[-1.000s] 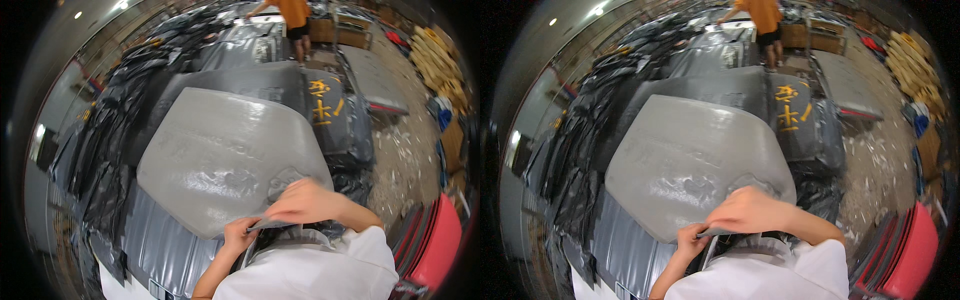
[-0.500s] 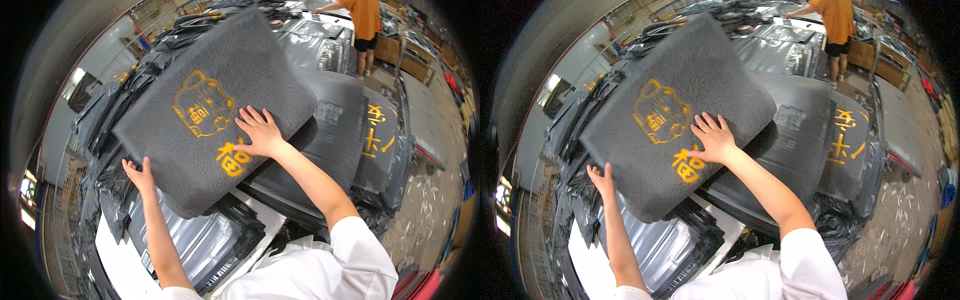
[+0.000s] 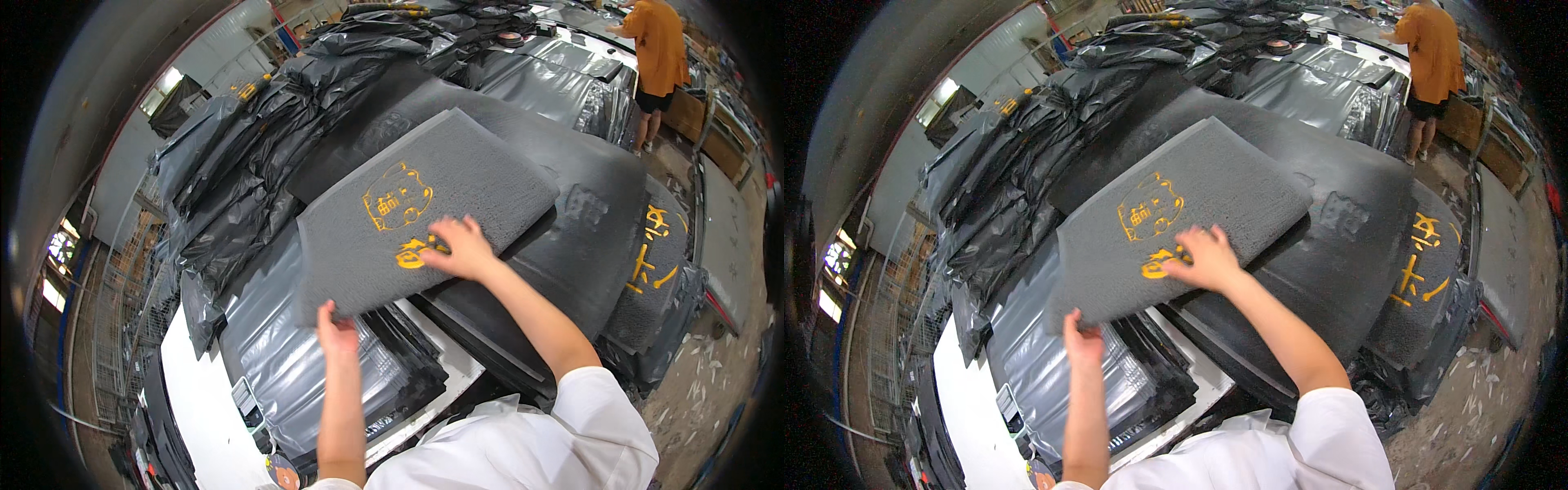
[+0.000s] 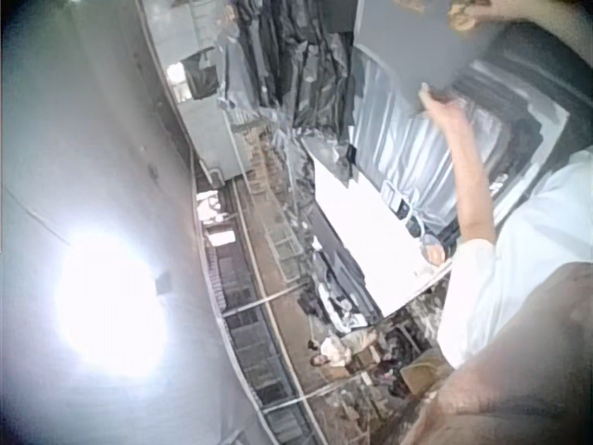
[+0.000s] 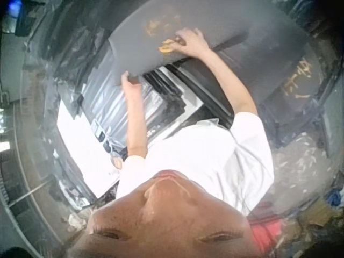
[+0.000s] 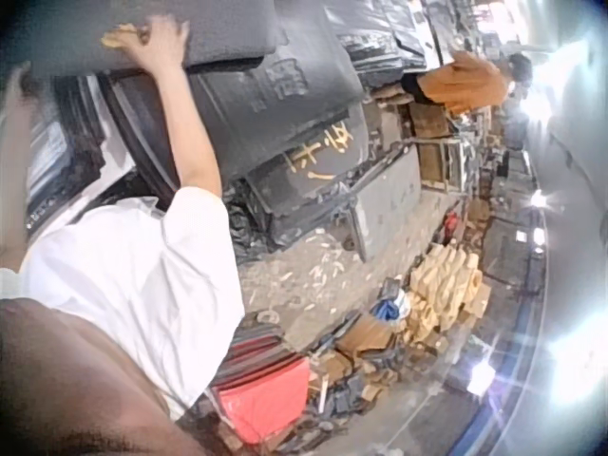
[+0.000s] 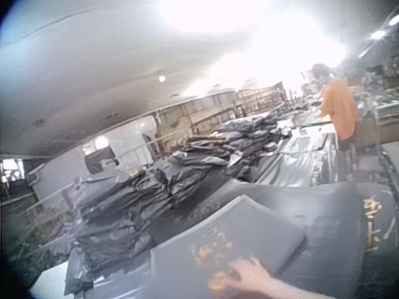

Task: The person folds car floor mats and places them into plastic mailing bags, peels adhesive shipping labels from a roll, and applies them to the outside of the bags.

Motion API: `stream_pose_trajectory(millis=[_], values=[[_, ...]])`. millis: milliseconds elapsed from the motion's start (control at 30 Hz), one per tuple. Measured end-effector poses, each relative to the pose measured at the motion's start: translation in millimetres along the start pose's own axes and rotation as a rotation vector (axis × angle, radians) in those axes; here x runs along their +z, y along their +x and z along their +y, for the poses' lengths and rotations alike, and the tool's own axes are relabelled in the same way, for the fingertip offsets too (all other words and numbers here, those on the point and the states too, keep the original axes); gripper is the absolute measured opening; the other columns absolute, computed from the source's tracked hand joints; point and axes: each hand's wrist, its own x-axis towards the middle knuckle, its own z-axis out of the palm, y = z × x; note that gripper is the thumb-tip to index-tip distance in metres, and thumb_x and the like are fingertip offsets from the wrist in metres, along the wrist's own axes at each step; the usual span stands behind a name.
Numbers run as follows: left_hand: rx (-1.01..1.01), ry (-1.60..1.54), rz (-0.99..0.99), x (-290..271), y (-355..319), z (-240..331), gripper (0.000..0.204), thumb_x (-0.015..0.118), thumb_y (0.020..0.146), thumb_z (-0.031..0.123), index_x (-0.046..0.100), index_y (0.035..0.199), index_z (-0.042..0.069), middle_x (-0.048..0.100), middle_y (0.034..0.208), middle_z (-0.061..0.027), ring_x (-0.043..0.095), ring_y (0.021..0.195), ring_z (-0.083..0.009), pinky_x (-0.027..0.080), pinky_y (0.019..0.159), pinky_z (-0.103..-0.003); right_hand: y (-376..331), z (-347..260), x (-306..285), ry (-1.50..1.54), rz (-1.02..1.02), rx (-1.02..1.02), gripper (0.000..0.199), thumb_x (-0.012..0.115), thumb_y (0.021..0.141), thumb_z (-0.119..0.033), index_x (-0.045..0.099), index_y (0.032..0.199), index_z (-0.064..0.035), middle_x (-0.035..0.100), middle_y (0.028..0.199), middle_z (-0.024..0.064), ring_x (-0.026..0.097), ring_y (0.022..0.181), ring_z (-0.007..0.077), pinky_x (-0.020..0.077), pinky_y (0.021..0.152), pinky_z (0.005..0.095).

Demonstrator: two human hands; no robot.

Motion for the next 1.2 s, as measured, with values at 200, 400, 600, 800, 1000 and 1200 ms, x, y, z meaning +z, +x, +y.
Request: stream_pose_trajectory(millis=[200, 400, 600, 800, 1000, 1200], values=[[0.260, 0.222, -0.236, 67.4, -36.8, 40.4, 0.043, 0.066, 0.076, 0.009, 0.046, 0.114, 0.005, 0.054, 0.110, -0.0061, 0.054, 0.097, -0.0157, 0.046, 0.080, -0.028, -52.5, -3.0, 1.8, 0.176, 0.245, -0.182, 0.062, 0.060, 0.076, -0.046, 0.049, 0.118, -0.0010, 0.047, 0.125, 0.0154, 0.040, 0.121, 0.0296, 0.0243, 0.103, 0.0449], [0.416, 0.713, -0.037, -45.7, 41.3, 60.3, 0.040, 0.066, 0.078, 0.022, 0.048, 0.108, 0.003, 0.052, 0.101, -0.0065, 0.050, 0.092, -0.0199, 0.042, 0.079, -0.032, -35.6, 89.3, -109.5, -0.234, 0.617, 0.367, 0.063, 0.070, 0.069, -0.035, 0.049, 0.115, 0.0022, 0.051, 0.115, 0.0214, 0.047, 0.111, 0.0322, 0.0382, 0.092, 0.0411], [0.519, 1.357, -0.007, -98.5, 106.2, 50.4, 0.039, 0.066, 0.076, 0.032, 0.055, 0.093, -0.001, 0.056, 0.086, -0.0135, 0.056, 0.075, -0.0236, 0.044, 0.070, -0.035, -7.6, 101.1, -108.9, -0.039, 0.294, 0.383, 0.061, 0.070, 0.068, -0.031, 0.046, 0.116, -0.0019, 0.062, 0.096, 0.0194, 0.058, 0.093, 0.0343, 0.0459, 0.078, 0.0416], [0.777, 1.354, -0.147, -4.9, 59.9, 58.4, 0.025, 0.064, 0.078, 0.015, 0.051, 0.092, -0.002, 0.054, 0.081, -0.0117, 0.052, 0.078, -0.0182, 0.042, 0.073, -0.030, -13.8, 109.5, -125.3, -0.010, 0.532, 0.303, 0.045, 0.066, 0.071, -0.024, 0.048, 0.109, -0.0073, 0.062, 0.091, 0.0185, 0.060, 0.085, 0.0351, 0.0467, 0.072, 0.0425], [0.836, 1.675, 0.024, -69.9, 123.2, 21.9, 0.035, 0.065, 0.077, 0.016, 0.050, 0.102, -0.003, 0.056, 0.086, -0.0131, 0.054, 0.080, -0.0187, 0.044, 0.075, -0.030, 17.2, 104.2, -93.0, -0.096, 0.294, 0.706, 0.048, 0.066, 0.073, -0.025, 0.048, 0.115, -0.0082, 0.060, 0.104, 0.0145, 0.059, 0.094, 0.0300, 0.0462, 0.076, 0.0421], [0.159, 0.315, 0.121, -84.9, 60.0, 10.0, 0.049, 0.062, 0.083, 0.031, 0.042, 0.116, 0.002, 0.055, 0.102, -0.0126, 0.052, 0.100, -0.0230, 0.043, 0.086, -0.034, -13.7, 42.0, -58.9, -0.305, 0.553, 0.029, 0.066, 0.071, 0.064, -0.023, 0.045, 0.120, -0.0016, 0.044, 0.125, 0.0161, 0.040, 0.119, 0.0299, 0.0337, 0.095, 0.0439]])
